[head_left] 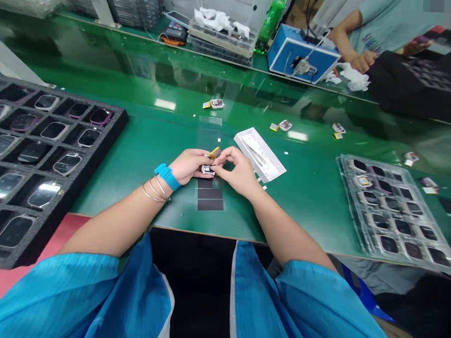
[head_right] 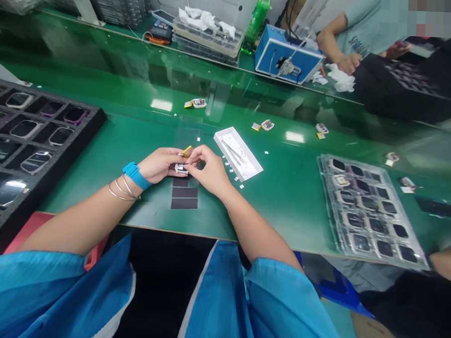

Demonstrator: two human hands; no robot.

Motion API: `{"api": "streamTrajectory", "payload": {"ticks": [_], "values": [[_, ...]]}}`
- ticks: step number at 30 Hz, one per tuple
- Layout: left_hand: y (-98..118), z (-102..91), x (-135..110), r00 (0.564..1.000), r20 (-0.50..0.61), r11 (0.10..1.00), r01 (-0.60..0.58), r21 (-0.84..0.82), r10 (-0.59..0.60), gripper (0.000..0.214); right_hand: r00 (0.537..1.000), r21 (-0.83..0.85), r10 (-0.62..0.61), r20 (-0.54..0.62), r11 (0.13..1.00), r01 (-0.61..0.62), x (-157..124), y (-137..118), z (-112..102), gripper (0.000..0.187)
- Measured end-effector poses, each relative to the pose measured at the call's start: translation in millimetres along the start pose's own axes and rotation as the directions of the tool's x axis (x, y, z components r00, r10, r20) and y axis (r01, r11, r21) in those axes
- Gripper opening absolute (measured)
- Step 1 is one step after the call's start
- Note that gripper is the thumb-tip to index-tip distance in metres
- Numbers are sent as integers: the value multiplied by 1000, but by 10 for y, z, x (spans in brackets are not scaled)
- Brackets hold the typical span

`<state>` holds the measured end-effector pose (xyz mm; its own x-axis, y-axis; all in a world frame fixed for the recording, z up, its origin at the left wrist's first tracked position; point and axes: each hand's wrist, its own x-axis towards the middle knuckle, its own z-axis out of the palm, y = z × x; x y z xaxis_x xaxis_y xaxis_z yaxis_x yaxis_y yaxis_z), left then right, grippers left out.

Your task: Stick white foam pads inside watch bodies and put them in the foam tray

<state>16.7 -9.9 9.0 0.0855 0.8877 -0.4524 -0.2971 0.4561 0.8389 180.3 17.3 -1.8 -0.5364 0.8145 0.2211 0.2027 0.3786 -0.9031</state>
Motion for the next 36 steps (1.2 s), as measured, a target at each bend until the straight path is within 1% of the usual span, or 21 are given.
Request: {"api": "streamTrajectory", "payload": {"ticks": [3,5,6,7,8,9,11,13,16,18,19,21,23,25,27,29,30,31,33,35,36], "values": [[0,3,-4,1000,-26,1000,-1,-24,0,7,995,-254,-84,-53,965,68,-36,-58,15,15],[1,8,-9,999,-45,999,2,-33,-3,9,983,-371,-141,-116,924,89,-37,-60,7,18],[2,12,-13,999,-49,1000,4,-29,-5,12,979,-373,-145,-140,924,84,-29,-46,-2,25],[4,17,-18,999,-51,1000,4,-21,-5,14,981,-329,-124,-152,942,69,-17,-23,-12,32],[7,22,-24,999,-48,1000,3,-9,-3,15,986,-249,-84,-146,967,45,-3,5,-22,36],[11,27,-30,999,-43,1000,0,2,0,15,991,-153,-36,-131,988,16,12,34,-30,35],[25,32,-42,1000,-23,1000,-1,7,1,17,992,-3,29,-125,1000,-30,32,75,-35,22],[41,28,-52,1000,22,1000,17,-17,-17,19,984,15,28,-179,1000,-25,32,75,-29,15],[48,10,-50,991,131,999,37,-39,-32,28,972,-84,-41,-233,996,21,-1,12,-11,11],[28,3,-37,985,170,1000,20,-20,-16,29,969,-155,-81,-233,987,45,-28,-26,2,10],[13,2,-28,986,166,1000,8,-8,-7,28,968,-194,-102,-231,979,57,-38,-34,10,9],[-14,5,-8,993,122,1000,-8,3,7,24,961,-285,-159,-224,954,91,-50,-26,25,9],[-22,6,8,997,79,1000,5,-11,-4,22,949,-384,-237,-206,912,145,-55,3,38,8],[-1,-4,17,998,62,997,37,-69,-33,25,933,-480,-315,-172,854,200,-59,30,45,9],[35,-25,20,995,77,984,78,-162,-67,29,919,-559,-373,-125,792,246,-67,41,44,13],[64,-50,21,991,99,963,109,-246,-87,29,911,-604,-406,-75,745,282,-76,39,38,17],[69,-62,23,991,107,957,111,-268,-85,29,911,-610,-410,-53,736,296,-79,39,34,18],[67,-74,26,991,113,956,104,-273,-76,27,913,-603,-406,-37,738,304,-79,42,30,18],[49,-97,36,991,128,967,64,-248,-33,24,926,-551,-375,-48,783,288,-69,68,22,15],[25,-120,54,987,161,978,12,-207,22,28,947,-434,-299,-115,873,223,-43,122,14,7],[13,-131,64,983,177,982,-12,-188,45,31,959,-335,-239,-151,925,177,-26,155,11,9]]}}
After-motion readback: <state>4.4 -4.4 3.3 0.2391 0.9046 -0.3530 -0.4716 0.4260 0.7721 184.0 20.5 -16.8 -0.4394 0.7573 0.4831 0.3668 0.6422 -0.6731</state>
